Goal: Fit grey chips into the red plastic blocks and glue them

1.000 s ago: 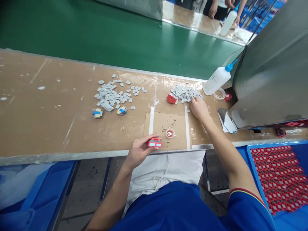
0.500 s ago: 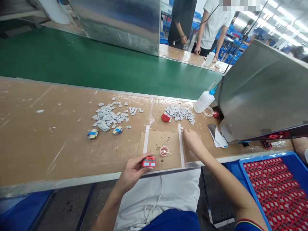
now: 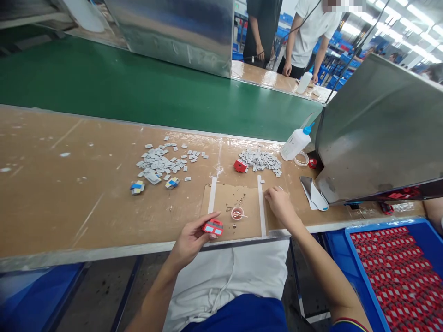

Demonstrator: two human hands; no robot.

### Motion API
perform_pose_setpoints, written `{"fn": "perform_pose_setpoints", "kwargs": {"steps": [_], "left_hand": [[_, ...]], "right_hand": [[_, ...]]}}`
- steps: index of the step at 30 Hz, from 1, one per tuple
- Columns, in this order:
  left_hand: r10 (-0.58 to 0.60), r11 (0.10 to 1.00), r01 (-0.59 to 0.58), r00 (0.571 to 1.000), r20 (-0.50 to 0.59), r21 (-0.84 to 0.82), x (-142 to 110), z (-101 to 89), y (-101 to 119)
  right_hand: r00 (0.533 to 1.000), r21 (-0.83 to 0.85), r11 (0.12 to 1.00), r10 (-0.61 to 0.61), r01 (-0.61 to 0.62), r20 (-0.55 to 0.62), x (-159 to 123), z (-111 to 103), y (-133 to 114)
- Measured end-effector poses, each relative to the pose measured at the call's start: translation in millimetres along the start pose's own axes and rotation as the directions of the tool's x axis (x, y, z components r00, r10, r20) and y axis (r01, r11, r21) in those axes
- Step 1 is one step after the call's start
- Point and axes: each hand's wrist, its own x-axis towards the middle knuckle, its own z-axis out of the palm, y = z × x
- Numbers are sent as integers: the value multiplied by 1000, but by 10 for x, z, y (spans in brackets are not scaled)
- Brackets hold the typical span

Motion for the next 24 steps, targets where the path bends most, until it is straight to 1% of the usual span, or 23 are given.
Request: {"fn": "perform_pose_setpoints", "kwargs": {"steps": [5,8,10,11,13,15,17,19,21,24], "left_hand": [[-5,998,4,1000,-2,-65,-3,12,-8],[7,997,-5,1000,24,-82,3,24,-6],[23,996,-20,999,40,-83,9,30,-9],[38,996,-34,998,46,-82,12,32,-12],[71,994,-66,996,61,-82,16,34,-21],[79,992,-71,994,75,-101,15,36,-29],[63,989,-50,994,91,-137,7,42,-31],[57,987,-39,992,113,-156,-4,50,-28],[69,988,-49,989,128,-149,-12,56,-25],[96,989,-81,988,123,-123,-12,61,-27]], "right_hand": [[990,172,985,25,0,-142,-46,101,127],[981,248,968,25,24,-190,-115,98,112],[980,334,939,-15,82,-199,-224,63,-3],[977,404,905,-52,133,-205,-299,41,-97],[965,555,795,-145,245,-218,-466,7,-337],[950,665,679,-216,311,-224,-618,12,-594],[951,717,624,-222,309,-217,-716,68,-805],[959,754,592,-174,284,-225,-749,154,-939],[964,775,574,-139,266,-229,-740,233,-1003],[967,784,565,-152,257,-207,-711,292,-1031]]}}
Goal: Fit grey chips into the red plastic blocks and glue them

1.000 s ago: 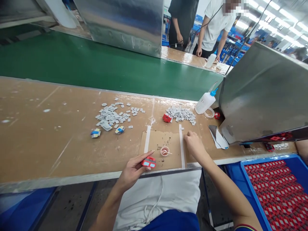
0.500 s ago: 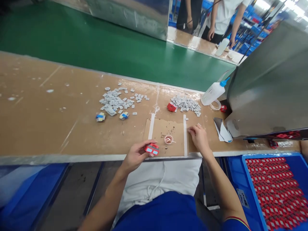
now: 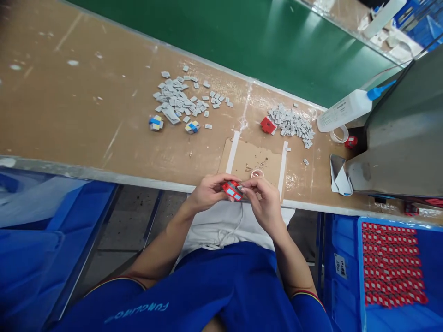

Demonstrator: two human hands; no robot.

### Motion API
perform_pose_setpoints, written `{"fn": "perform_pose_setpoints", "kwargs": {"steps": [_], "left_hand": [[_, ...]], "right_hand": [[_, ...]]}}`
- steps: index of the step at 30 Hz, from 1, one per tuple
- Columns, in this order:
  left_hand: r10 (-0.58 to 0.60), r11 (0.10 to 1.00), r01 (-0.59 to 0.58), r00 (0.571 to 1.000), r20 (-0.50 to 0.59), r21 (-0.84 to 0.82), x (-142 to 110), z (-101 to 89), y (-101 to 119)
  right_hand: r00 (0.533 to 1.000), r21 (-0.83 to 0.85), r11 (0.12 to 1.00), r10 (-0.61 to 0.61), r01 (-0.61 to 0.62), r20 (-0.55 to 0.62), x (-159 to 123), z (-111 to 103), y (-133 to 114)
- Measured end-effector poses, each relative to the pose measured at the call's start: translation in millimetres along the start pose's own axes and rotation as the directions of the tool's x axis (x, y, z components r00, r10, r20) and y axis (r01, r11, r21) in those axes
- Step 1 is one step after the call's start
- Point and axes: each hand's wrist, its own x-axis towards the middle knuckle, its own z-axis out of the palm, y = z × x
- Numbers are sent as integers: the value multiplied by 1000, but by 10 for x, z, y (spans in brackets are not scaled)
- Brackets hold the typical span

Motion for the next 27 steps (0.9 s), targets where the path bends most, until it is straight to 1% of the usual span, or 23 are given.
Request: {"fn": "perform_pose_setpoints", "kwargs": {"steps": [4,7,10,13,17,22,27], "left_hand": [[54,997,-53,999,-7,57,9,-6,-17],[101,989,-100,995,0,110,13,-14,-21],[156,971,-151,988,-12,188,13,-22,-7],[186,950,-177,983,-8,256,10,-25,11],[196,950,-192,981,8,246,3,-22,9],[221,931,-214,975,10,295,-14,-38,-11],[213,912,-214,976,40,350,-29,-56,-1]], "right_hand": [[999,-17,1000,3,-3,35,11,-4,-13],[998,-41,999,-19,22,63,25,-33,-52],[994,-74,996,-47,55,98,50,-64,-105],[990,-84,995,-41,53,134,70,-94,-158],[985,-93,995,-26,42,171,79,-128,-199],[985,-166,982,-59,87,164,64,-107,-206],[991,-292,950,-78,107,108,-14,-22,-192]]}}
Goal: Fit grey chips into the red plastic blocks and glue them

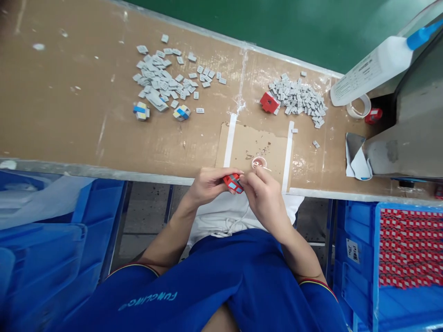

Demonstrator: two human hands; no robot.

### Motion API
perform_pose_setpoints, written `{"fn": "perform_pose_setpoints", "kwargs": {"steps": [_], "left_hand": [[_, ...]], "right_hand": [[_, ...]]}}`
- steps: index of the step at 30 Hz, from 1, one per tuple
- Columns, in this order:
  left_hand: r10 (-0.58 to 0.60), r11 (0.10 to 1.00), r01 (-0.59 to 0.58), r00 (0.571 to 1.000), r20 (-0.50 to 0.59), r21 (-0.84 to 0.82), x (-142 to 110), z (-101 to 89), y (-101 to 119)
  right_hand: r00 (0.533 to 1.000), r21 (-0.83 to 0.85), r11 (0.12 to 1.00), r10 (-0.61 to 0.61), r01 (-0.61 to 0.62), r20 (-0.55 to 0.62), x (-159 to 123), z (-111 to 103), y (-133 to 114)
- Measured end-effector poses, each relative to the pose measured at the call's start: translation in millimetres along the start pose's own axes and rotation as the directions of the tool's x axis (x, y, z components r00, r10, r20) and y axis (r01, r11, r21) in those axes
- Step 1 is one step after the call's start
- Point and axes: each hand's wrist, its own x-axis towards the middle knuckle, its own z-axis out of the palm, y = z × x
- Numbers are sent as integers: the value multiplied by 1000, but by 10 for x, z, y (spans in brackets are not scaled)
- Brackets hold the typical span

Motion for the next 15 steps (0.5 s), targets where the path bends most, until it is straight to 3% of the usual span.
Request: {"fn": "perform_pose_setpoints", "kwargs": {"steps": [11,15], "left_hand": [[-9,998,7,1000,26,68,-26,-17,19],[-17,1000,18,997,71,-5,7,-39,37]], "right_hand": [[996,-83,994,-78,75,-40,-126,88,-20],[991,116,988,-91,101,-95,-168,87,62]]}}
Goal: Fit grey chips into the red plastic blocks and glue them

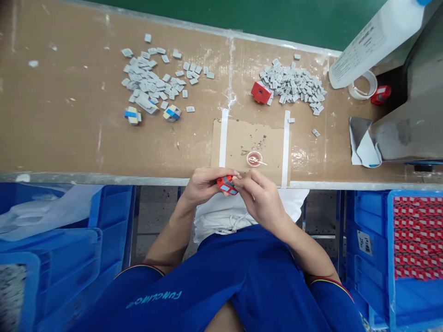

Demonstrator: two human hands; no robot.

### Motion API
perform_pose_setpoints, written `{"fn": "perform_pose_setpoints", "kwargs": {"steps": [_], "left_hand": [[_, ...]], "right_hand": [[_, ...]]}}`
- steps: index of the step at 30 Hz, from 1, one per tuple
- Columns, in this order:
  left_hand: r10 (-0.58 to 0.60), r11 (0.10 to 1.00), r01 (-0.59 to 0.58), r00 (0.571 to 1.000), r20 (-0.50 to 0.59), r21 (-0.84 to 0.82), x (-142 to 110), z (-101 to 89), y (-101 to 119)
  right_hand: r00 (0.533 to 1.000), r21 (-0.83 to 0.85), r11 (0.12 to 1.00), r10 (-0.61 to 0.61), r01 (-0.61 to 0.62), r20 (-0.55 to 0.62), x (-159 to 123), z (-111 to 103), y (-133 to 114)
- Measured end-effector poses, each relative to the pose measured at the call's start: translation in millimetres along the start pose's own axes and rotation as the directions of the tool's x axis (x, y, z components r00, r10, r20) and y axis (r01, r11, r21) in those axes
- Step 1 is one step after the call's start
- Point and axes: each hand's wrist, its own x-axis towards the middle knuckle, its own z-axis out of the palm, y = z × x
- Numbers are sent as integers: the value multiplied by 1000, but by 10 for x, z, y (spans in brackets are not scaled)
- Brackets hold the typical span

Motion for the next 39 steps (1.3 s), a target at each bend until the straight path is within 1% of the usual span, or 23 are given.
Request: {"fn": "perform_pose_setpoints", "kwargs": {"steps": [2,3,6,8,11,14,20,22,27,31,34,37,39], "left_hand": [[-8,999,9,1000,11,-53,18,-9,8],[-13,997,14,1000,9,-70,22,-11,10],[-57,991,55,998,-16,-119,10,-8,-3],[-103,978,97,994,-23,-184,-8,-1,-19],[-132,950,123,991,-12,-287,-21,10,-30],[-118,937,109,993,-7,-333,-14,19,-13],[-112,953,111,994,14,-283,4,27,33],[-111,960,110,994,10,-258,1,23,34],[-113,979,114,993,13,-168,-8,-1,26],[-87,983,86,996,2,-165,-6,-10,20],[-47,992,46,999,-6,-122,-4,-1,18],[-24,995,25,1000,11,-93,3,15,20],[-23,993,24,1000,13,-112,6,23,22]], "right_hand": [[999,93,995,34,-33,-17,-9,-17,52],[998,120,991,59,-58,-7,-7,-26,75],[991,165,978,124,-130,47,12,-46,116],[987,184,970,149,-157,54,25,-51,119],[988,175,973,145,-152,49,35,-66,100],[994,130,986,94,-101,63,45,-96,72],[999,-84,996,8,-4,43,67,-82,56],[999,-123,992,-6,12,45,68,-56,70],[996,-119,992,-39,49,83,75,-10,142],[998,-121,992,-14,22,66,63,7,170],[998,-124,992,11,-3,69,34,-13,146],[998,-135,991,2,7,62,9,-36,106],[1000,-143,990,-11,15,25,1,-31,87]]}}
